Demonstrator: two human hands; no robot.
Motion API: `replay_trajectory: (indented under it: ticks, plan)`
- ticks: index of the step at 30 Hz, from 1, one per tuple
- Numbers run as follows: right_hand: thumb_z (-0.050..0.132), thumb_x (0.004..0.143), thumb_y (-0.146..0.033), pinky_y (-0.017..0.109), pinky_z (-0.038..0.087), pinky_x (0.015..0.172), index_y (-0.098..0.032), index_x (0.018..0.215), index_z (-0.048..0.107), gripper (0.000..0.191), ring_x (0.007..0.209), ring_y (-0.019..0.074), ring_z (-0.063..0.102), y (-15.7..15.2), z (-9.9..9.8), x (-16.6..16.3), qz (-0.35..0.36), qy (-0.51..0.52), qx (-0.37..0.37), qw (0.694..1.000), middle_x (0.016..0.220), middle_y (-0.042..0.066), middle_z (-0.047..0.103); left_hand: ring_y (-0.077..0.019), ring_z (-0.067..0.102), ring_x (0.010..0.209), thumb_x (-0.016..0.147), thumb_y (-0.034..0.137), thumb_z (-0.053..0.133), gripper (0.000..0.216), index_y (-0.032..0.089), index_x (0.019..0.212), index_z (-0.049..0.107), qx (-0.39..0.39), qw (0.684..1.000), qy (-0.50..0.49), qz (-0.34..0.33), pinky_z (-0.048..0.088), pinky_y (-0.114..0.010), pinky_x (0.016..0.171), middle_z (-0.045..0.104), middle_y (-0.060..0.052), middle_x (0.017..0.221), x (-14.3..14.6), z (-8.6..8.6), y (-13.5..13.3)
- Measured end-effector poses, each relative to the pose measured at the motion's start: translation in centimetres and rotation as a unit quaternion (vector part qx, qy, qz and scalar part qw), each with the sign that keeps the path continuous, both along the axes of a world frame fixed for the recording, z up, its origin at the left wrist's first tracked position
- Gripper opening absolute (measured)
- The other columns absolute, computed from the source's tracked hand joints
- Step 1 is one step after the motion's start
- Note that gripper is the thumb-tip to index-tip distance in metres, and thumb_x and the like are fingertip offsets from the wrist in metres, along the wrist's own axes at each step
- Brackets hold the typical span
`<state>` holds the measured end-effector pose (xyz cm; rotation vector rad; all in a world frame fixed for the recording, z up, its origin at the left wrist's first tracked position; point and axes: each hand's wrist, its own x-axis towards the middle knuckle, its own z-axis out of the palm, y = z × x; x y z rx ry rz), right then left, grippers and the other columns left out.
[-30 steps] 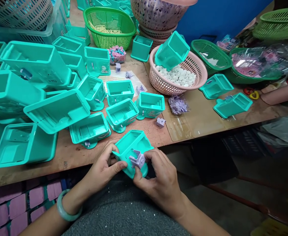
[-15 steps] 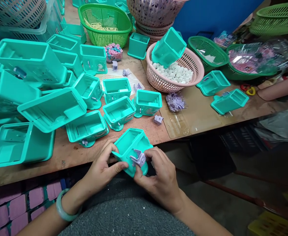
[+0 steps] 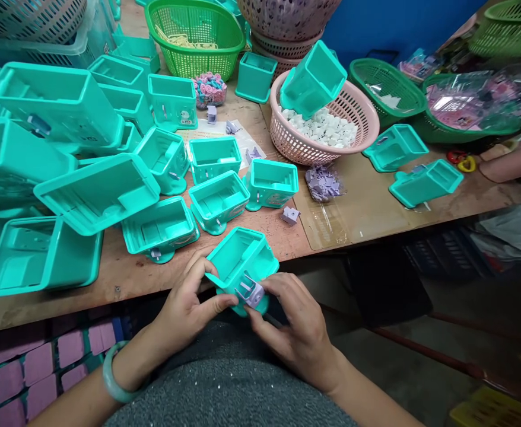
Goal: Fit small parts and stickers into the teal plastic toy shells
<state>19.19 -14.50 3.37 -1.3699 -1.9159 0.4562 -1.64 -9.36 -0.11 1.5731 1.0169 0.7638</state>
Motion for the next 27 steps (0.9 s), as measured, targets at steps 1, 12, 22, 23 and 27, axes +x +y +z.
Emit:
replay_trajectory:
  ticks: [1,12,22,23,27]
  plan:
    - [0.069,0.089,-0.015,0.035,0.057,0.074,-0.018,0.109,0.059,0.023,0.085,0.0210,0.065,-0.1,-0.3,0.2,0.002,0.027,-0.013,1.000,0.092,0.007,0.069,-0.0242,0.057,0.103,0.089,0.050,0.070,0.033,0.025,0.093,0.050,0.034,0.999,0.023,0.000,0.051,-0.037,0.083,0.055,-0.004,0.105,0.0,-0.1,0.0]
    - [0.075,0.086,-0.019,0.039,0.059,0.083,-0.021,0.109,0.065,0.025,0.097,0.0232,0.068,-0.3,-2.0,0.4,-0.038,0.131,-0.052,0.989,0.099,0.007,0.070,-0.0235,0.059,0.102,0.088,0.052,0.071,0.037,0.023,0.093,0.048,0.145,0.987,0.074,0.007,0.052,-0.034,0.079,0.058,-0.008,0.116,0.5,0.4,0.9]
    - [0.073,0.088,-0.019,0.041,0.058,0.084,-0.022,0.109,0.064,0.023,0.096,0.0234,0.068,-0.1,-1.4,0.1,-0.043,0.151,-0.074,0.985,0.100,0.007,0.069,-0.0246,0.061,0.099,0.092,0.054,0.064,0.035,0.024,0.094,0.048,0.178,0.977,0.114,0.011,0.054,-0.037,0.077,0.060,-0.007,0.106,0.7,1.0,1.1]
    - [0.073,0.088,-0.019,0.041,0.058,0.084,-0.022,0.108,0.064,0.022,0.096,0.0230,0.068,-0.1,-1.4,0.0,-0.046,0.150,-0.080,0.984,0.100,0.007,0.069,-0.0259,0.060,0.104,0.092,0.054,0.064,0.034,0.024,0.094,0.047,0.178,0.977,0.114,0.007,0.054,-0.039,0.080,0.060,-0.008,0.111,0.7,1.1,1.1]
    - [0.072,0.089,-0.020,0.037,0.057,0.081,-0.022,0.104,0.062,0.018,0.092,0.0212,0.066,-0.1,-1.4,-0.7,-0.048,0.128,-0.087,0.987,0.096,0.005,0.068,-0.0327,0.058,0.120,0.085,0.058,0.070,0.044,0.025,0.098,0.044,0.142,0.983,0.115,0.011,0.056,-0.047,0.086,0.057,-0.012,0.126,0.7,0.9,1.0]
